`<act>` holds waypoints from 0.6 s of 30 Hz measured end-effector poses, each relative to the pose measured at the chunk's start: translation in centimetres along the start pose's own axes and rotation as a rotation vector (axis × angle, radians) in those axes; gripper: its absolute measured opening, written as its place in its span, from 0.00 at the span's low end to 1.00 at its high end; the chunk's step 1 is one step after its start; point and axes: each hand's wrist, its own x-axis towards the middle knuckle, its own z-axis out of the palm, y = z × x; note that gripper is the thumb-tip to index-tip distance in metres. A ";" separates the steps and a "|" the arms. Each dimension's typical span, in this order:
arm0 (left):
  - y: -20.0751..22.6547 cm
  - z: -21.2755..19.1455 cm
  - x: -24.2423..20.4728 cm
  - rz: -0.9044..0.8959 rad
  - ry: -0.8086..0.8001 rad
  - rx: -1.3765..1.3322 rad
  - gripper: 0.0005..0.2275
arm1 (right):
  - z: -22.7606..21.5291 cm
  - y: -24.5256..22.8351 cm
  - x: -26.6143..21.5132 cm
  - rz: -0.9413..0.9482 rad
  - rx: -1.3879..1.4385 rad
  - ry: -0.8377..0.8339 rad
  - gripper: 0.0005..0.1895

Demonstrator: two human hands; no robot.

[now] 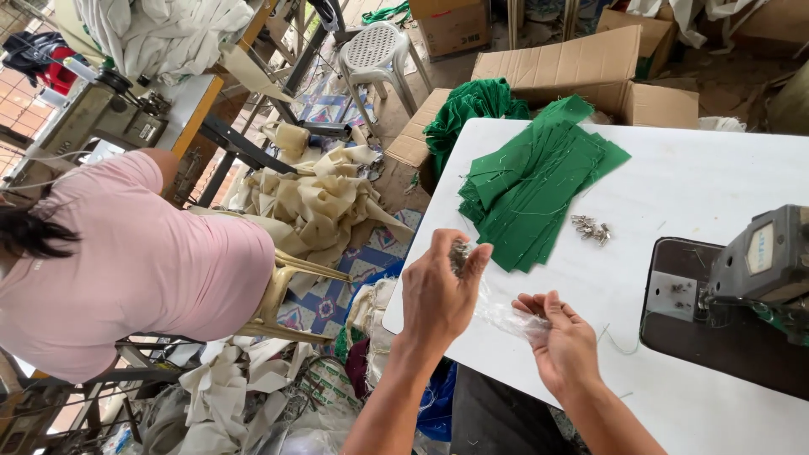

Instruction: A person is sorting and assembling small metal zipper sliders with green fabric strips at a sewing workstation.

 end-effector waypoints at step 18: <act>1.4 3.2 0.2 -0.557 -0.131 -0.619 0.28 | -0.8 -0.6 0.0 0.181 0.209 -0.025 0.21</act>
